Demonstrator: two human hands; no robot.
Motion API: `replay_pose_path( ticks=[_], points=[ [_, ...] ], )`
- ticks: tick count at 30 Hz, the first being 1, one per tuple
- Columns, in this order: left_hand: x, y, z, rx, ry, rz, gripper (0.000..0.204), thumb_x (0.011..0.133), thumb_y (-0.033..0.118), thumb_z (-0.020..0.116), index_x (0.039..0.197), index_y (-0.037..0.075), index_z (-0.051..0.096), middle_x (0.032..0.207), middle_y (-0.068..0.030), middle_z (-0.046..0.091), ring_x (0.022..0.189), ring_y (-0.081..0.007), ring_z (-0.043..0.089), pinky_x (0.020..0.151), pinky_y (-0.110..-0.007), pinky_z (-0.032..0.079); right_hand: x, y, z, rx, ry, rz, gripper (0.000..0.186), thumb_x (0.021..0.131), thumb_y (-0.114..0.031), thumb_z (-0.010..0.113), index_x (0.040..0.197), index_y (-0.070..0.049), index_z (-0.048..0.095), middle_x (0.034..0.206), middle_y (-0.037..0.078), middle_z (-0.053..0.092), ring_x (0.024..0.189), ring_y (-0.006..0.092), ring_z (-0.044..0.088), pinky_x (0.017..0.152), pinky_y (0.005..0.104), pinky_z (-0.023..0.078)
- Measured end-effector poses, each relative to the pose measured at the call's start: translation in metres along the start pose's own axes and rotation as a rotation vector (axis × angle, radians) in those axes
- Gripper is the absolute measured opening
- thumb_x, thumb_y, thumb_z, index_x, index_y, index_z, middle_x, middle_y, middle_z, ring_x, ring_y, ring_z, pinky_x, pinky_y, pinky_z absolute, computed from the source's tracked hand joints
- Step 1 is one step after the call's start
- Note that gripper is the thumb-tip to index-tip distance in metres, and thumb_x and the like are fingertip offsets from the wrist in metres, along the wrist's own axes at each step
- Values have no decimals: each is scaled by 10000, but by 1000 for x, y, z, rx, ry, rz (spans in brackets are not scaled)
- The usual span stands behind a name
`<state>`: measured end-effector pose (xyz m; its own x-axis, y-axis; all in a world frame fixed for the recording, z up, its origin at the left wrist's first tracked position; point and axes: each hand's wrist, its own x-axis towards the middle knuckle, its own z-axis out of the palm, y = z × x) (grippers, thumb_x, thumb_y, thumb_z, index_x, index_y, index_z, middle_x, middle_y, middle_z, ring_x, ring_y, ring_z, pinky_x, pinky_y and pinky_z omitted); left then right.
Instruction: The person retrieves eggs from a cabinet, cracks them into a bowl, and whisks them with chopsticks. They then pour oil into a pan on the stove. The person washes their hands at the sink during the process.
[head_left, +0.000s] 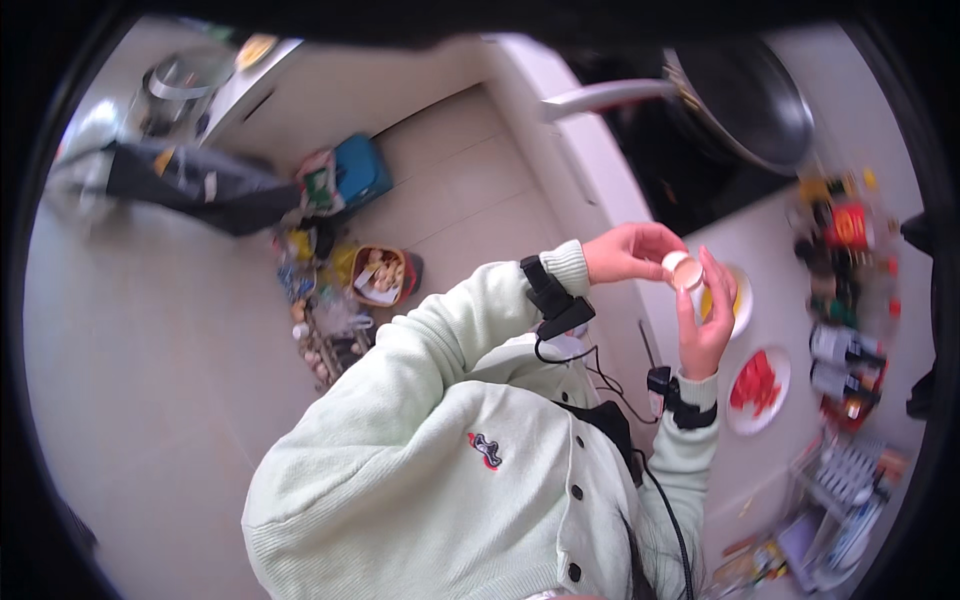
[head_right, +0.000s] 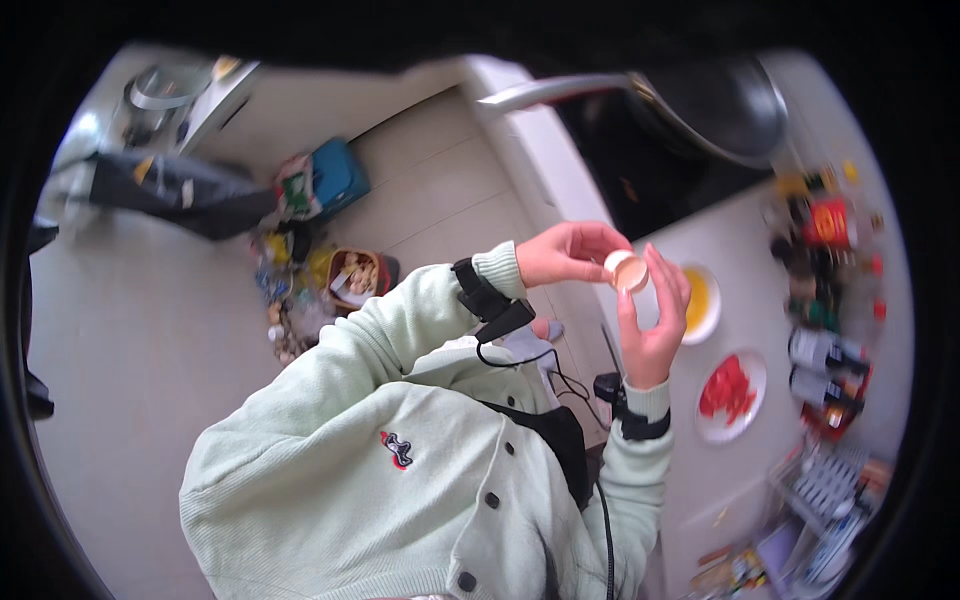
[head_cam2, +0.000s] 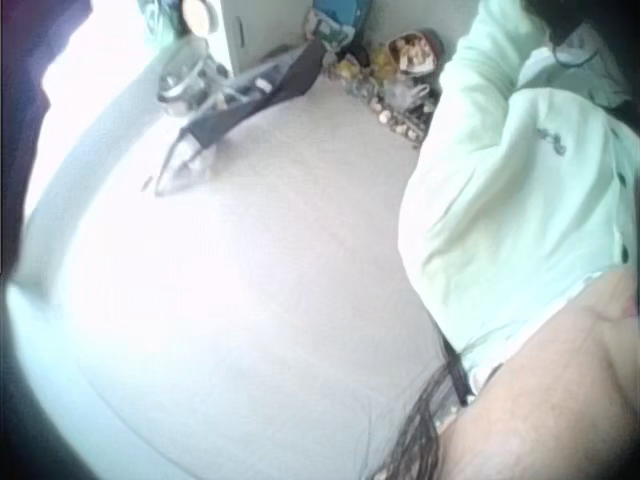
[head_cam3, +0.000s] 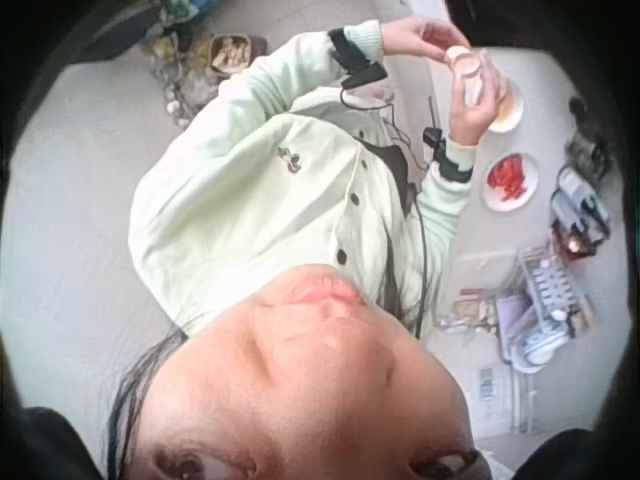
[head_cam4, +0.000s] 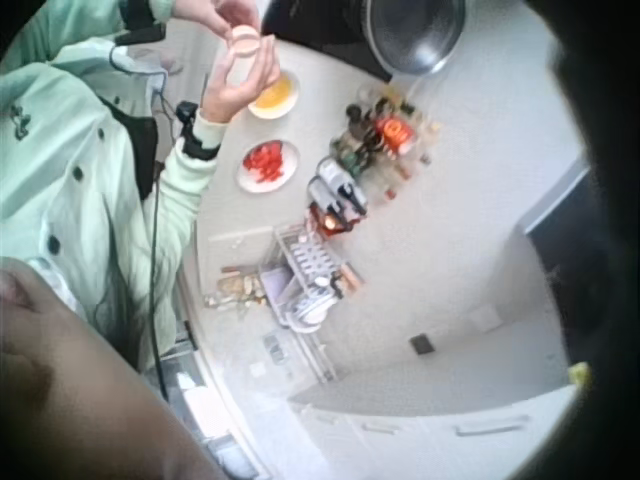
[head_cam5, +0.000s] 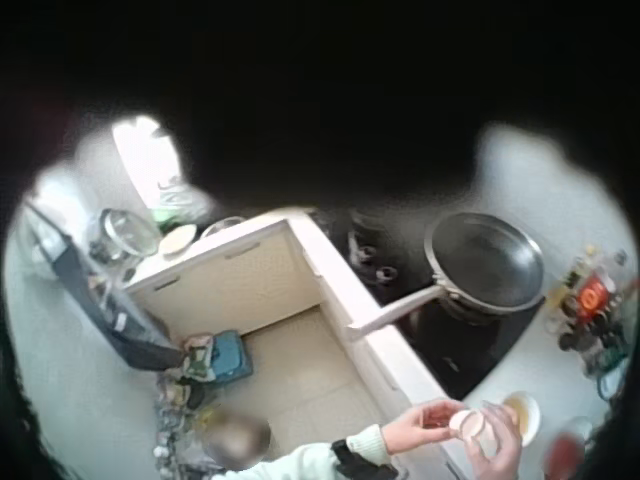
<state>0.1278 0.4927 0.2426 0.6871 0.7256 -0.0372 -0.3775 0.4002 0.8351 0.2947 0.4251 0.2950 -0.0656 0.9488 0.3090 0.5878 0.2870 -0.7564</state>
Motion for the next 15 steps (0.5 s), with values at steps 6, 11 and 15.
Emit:
replay_pose_path(
  ticks=[6,11,15],
  points=[
    [-163,8,-108,-198,152,88,408,780,85,688,1151,14,534,1102,-79,598,1038,-162,562,933,-322,448,2,-76,143,-100,-481,-97,498,826,-159,619,1281,-12,478,1354,139,419,1192,264,431,976,359,360],
    [-294,-8,-181,-268,482,202,411,792,48,638,1181,18,510,1130,-86,579,1049,-158,551,918,-299,447,14,-136,251,169,-704,-145,554,828,-191,639,1311,-16,431,1363,146,384,1126,255,486,879,341,439],
    [-379,-52,-217,-465,1011,178,413,810,53,631,1195,28,483,1194,-90,522,1083,-189,529,907,-326,454,30,-159,295,190,-839,-199,517,828,-171,638,1287,-21,453,1349,139,405,1065,239,533,847,330,456]
  ],
)
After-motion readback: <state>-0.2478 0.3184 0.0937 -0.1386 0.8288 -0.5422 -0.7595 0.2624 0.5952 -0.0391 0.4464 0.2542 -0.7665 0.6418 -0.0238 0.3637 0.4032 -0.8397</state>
